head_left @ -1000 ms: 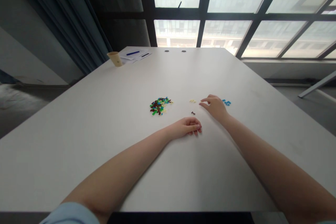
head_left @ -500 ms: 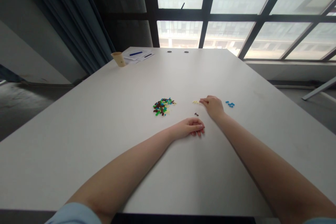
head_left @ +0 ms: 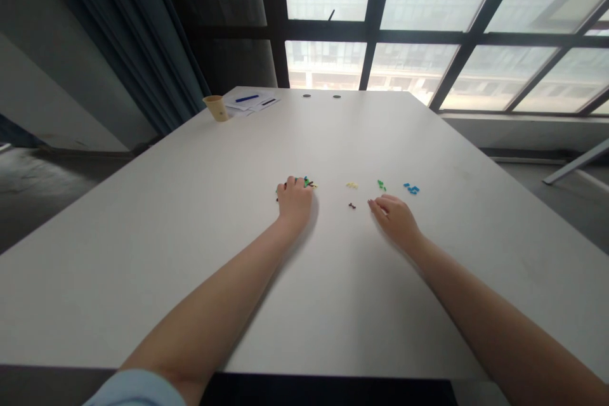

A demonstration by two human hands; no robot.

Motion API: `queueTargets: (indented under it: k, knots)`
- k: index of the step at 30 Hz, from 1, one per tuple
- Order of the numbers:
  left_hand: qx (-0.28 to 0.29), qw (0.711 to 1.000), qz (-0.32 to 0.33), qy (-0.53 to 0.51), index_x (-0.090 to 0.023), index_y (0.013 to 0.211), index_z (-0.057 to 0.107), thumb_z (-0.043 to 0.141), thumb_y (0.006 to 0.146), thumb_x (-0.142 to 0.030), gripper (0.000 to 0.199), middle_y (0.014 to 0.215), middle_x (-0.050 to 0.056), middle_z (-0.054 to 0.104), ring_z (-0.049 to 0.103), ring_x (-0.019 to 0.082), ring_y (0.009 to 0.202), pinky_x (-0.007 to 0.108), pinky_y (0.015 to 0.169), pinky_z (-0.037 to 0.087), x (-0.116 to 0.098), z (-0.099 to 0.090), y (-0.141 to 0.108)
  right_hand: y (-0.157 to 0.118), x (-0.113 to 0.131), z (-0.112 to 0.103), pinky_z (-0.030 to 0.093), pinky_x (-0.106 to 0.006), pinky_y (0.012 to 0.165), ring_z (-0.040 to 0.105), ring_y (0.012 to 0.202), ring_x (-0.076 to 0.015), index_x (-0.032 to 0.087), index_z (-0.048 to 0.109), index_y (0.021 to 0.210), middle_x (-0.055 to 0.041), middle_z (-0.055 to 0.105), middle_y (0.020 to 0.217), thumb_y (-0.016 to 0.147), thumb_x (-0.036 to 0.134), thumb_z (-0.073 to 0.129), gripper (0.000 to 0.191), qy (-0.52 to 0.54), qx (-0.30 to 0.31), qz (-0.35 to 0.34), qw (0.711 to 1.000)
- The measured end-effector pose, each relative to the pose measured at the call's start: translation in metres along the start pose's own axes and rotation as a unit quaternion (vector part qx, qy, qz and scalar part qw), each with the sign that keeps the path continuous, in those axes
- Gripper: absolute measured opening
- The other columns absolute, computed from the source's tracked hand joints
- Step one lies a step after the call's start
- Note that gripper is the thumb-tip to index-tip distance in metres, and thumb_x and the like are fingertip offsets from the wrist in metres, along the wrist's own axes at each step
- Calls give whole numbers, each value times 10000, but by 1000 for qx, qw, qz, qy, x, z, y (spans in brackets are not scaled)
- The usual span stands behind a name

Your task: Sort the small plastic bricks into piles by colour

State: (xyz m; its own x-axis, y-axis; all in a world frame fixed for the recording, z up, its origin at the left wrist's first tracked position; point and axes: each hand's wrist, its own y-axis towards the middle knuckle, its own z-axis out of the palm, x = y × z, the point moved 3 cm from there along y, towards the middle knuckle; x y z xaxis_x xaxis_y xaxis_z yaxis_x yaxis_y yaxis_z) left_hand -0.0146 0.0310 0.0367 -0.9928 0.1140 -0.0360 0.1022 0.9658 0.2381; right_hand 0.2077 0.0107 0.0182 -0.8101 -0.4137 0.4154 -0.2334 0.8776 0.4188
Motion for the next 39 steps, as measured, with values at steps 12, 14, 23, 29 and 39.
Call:
queueTargets:
  k: [12,14,23,29,39]
  knots:
    - [-8,999,10,-42,-143,817,639,388,841,-162,253,938,131,634,474,277,976,416,775,333,-3,11,0,2,-2,-2,277,-259,588,383,570,-123,197,322,524,12,380,557,869,344,382,381,6,12,-8,1000]
    - [-31,987,44,-149,-152,815,633,421,841,-209,221,920,112,640,500,248,943,396,797,346,-6,11,1,2,-2,-2,277,-258,588,385,571,-122,195,334,521,11,384,558,869,339,384,380,8,16,-10,1000]
    - [222,572,-32,-789,-147,702,544,723,592,-445,365,649,-20,564,473,55,568,183,551,338,-42,32,-9,3,-5,2,278,-255,594,392,569,-117,186,401,518,9,409,551,872,336,395,385,5,37,-23,999]
    - [263,474,7,-841,-132,615,542,805,492,-368,374,591,-15,573,501,62,555,185,527,330,-47,30,-12,3,-7,5,280,-258,593,390,564,-119,186,424,519,8,411,541,877,332,387,389,1,36,-44,998]
    - [284,503,15,-816,-118,590,581,819,441,-390,391,567,-1,591,505,64,535,200,533,336,-46,39,-11,1,3,-2,344,-271,645,463,629,-137,183,589,710,-13,517,618,864,277,434,237,37,-17,-92,995]
